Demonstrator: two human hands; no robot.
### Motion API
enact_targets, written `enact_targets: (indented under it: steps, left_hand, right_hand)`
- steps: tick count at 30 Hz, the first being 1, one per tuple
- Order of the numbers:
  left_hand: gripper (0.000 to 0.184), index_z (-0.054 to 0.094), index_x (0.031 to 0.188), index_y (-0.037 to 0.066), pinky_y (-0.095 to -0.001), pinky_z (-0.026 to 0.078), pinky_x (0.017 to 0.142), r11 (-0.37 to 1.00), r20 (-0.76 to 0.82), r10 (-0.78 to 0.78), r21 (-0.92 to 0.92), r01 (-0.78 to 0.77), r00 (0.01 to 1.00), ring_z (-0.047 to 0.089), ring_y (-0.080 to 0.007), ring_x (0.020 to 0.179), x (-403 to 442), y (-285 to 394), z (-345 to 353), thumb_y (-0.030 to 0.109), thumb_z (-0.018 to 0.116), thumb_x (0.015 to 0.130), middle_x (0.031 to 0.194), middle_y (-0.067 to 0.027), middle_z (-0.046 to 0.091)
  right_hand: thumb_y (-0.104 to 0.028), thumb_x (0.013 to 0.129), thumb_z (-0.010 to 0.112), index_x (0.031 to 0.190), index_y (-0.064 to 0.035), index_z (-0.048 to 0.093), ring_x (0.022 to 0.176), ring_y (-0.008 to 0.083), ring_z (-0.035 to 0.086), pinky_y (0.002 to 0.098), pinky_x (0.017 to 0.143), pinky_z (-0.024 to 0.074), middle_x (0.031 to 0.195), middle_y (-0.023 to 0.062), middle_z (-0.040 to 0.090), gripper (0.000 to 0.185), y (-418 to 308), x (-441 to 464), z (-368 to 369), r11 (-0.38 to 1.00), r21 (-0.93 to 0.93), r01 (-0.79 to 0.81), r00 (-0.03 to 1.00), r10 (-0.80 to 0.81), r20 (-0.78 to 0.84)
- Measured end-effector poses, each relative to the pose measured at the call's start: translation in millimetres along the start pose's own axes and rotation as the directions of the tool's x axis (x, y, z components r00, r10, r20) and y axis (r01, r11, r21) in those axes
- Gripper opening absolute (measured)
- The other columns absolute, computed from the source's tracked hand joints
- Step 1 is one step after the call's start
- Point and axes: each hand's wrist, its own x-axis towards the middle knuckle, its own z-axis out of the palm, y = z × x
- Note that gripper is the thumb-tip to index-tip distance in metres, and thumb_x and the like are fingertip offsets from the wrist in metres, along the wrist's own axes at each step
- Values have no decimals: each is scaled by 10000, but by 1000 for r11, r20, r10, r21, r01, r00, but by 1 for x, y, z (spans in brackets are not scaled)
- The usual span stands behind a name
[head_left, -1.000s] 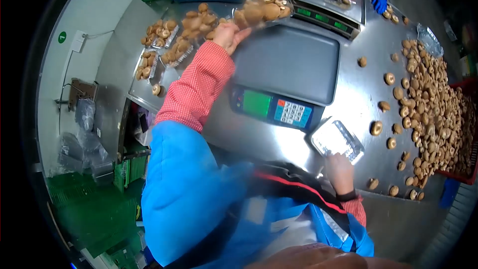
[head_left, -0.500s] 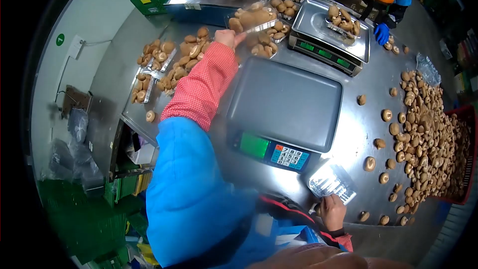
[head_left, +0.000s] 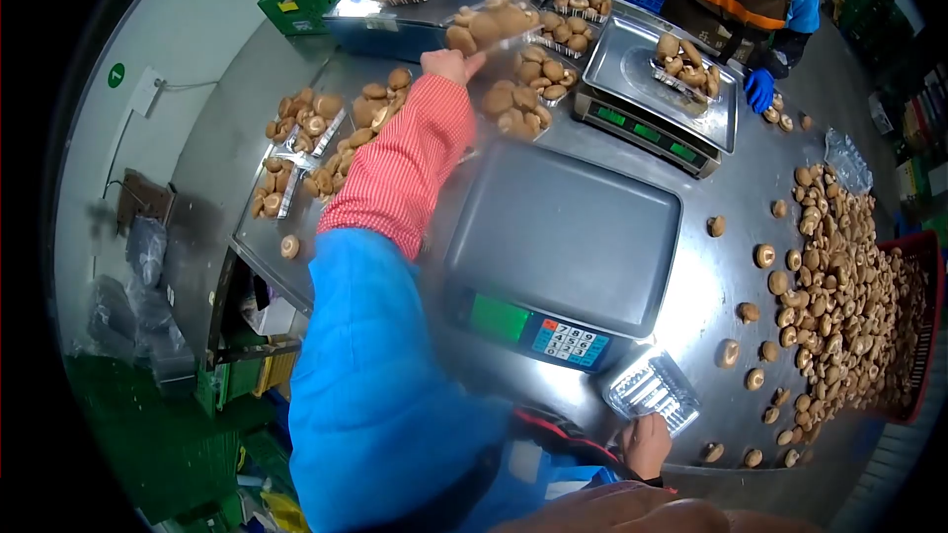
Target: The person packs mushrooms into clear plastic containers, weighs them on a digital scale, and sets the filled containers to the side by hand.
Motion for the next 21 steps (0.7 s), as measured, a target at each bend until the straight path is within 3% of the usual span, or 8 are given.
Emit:
enact_targets:
  steps: [4, 5, 8, 10, 15, 17, 19, 21]
  left_hand:
    - [618, 706, 744, 61, -426, 506, 671, 987, 19, -145, 74, 143, 989, 690, -283, 791, 24, 0, -27, 579, 437, 947, 742, -111, 702]
    - [465, 615, 871, 62, -437, 515, 697, 914, 1, -291, -295, 278, 957, 676, -311, 828, 27, 2, -25, 490, 448, 946, 840, -136, 653]
    - [375, 341, 1253, 65, -468, 542, 775, -5, 251, -573, -953, 303, 780, 632, -393, 937, 31, 20, -22, 224, 482, 944, 1133, -213, 506]
    - [663, 159, 1507, 67, -488, 559, 827, -693, 520, -498, -720, 42, 694, 602, -448, 1010, 30, 33, -18, 47, 504, 942, 1329, -264, 408]
    - [312, 530, 1143, 13, -379, 567, 824, -537, 421, 224, -699, 472, 879, 658, -270, 946, -51, 107, -24, 288, 481, 1005, 1056, -205, 642]
    - [325, 573, 1060, 29, -357, 583, 774, -491, 427, 514, -565, 663, 744, 683, -244, 823, -113, 155, -56, 340, 500, 1001, 925, -174, 682]
    - [392, 590, 1026, 25, -345, 602, 698, -167, 335, 828, -617, 769, 449, 700, -242, 784, -168, 194, -70, 403, 487, 998, 875, -169, 693]
    - [467, 568, 1069, 13, -330, 610, 647, 279, 535, 829, -645, 712, 160, 711, -238, 756, -227, 235, -142, 463, 472, 990, 839, -175, 691]
  right_hand:
    - [-42, 701, 636, 841, -44, 556, 729, 377, 566, 456, 596, 453, 809, 158, 536, 162, 3, -4, 5, 1000, -21, -5, 1000, 5, 0]
    - [-42, 697, 637, 836, -44, 551, 725, 377, 563, 458, 596, 452, 804, 158, 531, 164, 2, -4, 4, 1000, -23, -13, 1000, 13, 6]
    - [-42, 689, 638, 822, -43, 540, 715, 372, 560, 460, 592, 449, 792, 153, 523, 165, 2, -3, 2, 999, -41, -2, 1000, 2, 3]
    - [-44, 685, 643, 818, -44, 537, 705, 366, 558, 457, 585, 448, 787, 148, 521, 170, 0, -4, 0, 998, -45, 33, 999, -34, -2]
    - [-55, 661, 681, 776, -52, 518, 663, 342, 544, 440, 541, 427, 736, 132, 511, 201, 1, 1, -13, 992, -33, 123, 984, -126, -125]
    - [-52, 651, 685, 746, -59, 508, 648, 338, 538, 436, 533, 422, 716, 130, 505, 201, -8, 7, -38, 996, -50, 79, 969, -88, -230]
    - [-49, 657, 670, 731, -69, 475, 604, 312, 508, 420, 504, 403, 681, 112, 464, 210, -3, 14, -58, 992, -127, 29, 928, -74, -365]
    - [-63, 662, 668, 741, -79, 457, 569, 275, 481, 394, 480, 391, 661, 90, 432, 226, 11, 16, -69, 980, -199, 1, 885, -94, -455]
